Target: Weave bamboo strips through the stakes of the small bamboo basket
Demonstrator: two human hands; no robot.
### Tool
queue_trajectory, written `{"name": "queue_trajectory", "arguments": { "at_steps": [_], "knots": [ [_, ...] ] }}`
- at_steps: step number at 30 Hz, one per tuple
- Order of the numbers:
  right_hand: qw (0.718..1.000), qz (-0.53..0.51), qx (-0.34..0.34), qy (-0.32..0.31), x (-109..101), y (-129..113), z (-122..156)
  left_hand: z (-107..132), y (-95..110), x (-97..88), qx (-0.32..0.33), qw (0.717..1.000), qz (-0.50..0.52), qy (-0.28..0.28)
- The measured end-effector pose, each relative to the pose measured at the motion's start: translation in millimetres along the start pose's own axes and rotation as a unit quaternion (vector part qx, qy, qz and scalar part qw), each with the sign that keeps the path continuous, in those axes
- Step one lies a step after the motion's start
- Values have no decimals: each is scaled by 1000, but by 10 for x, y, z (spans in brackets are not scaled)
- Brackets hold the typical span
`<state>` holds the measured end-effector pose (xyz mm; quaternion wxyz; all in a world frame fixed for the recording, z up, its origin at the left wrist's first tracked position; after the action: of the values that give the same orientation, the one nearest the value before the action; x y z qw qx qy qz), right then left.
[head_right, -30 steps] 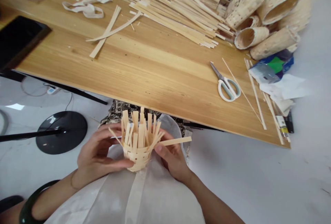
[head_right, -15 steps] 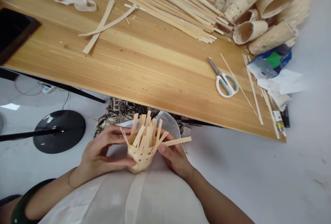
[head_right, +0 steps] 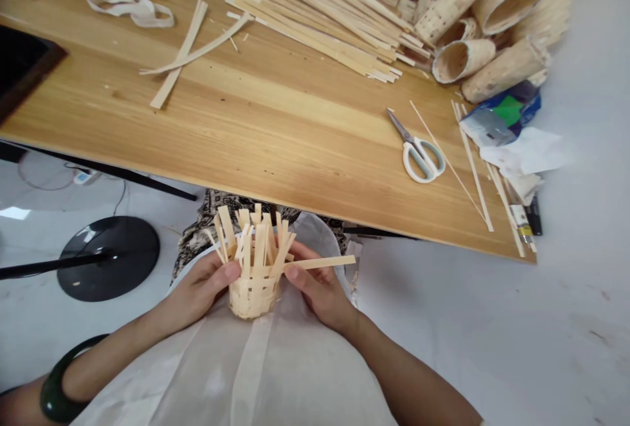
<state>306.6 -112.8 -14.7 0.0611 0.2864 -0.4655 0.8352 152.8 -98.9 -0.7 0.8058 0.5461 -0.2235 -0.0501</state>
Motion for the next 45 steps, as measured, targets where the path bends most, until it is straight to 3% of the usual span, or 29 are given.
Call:
{"name": "queue_trajectory", "arguments": {
  "at_steps": [5,9,12,13,14,16,19,22,26,31,35,41,45],
  "knots": [
    [991,99,-79,-32,143,-266,8,134,171,-153,54,993,-54,93],
    [951,223,-202,-70,326,-613,27,263,485,-164,149,974,-147,90],
    [932,266,-239,-53,423,-747,-32,201,549,-98,178,977,-102,59],
    [929,277,-244,-39,442,-763,-63,141,532,-72,169,982,-71,55],
    [925,287,-247,-22,453,-767,-94,80,509,-89,156,982,-59,95],
    [921,299,-250,8,454,-750,-148,-46,390,-117,68,981,-61,172],
    [927,295,-227,43,404,-678,-201,-150,286,-100,14,977,-20,211],
    [926,306,-211,66,360,-632,-206,-165,183,-65,-25,980,52,188],
    [904,352,-231,72,340,-635,-164,-131,55,-18,-63,980,125,139],
    [837,437,-326,48,336,-689,-56,-114,-78,74,-93,984,139,62],
    [798,482,-362,5,340,-660,-46,-88,-101,28,-94,983,118,106],
    [811,454,-367,-43,313,-622,-52,-68,-92,20,-77,988,110,78],
    [817,462,-341,-56,334,-641,-23,-73,-131,15,-97,980,144,92]
  ]
}}
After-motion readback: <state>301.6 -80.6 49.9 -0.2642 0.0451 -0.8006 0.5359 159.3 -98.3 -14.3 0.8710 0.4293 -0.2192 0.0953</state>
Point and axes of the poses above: each hand's wrist, its own z-axis away from the middle knuckle, its own x-axis out of the palm, y = z × x, the point moved 6 cm from there along -z, towards the middle knuckle, and after that the axes turned 3 degrees about -z, right-handed, at the moved point
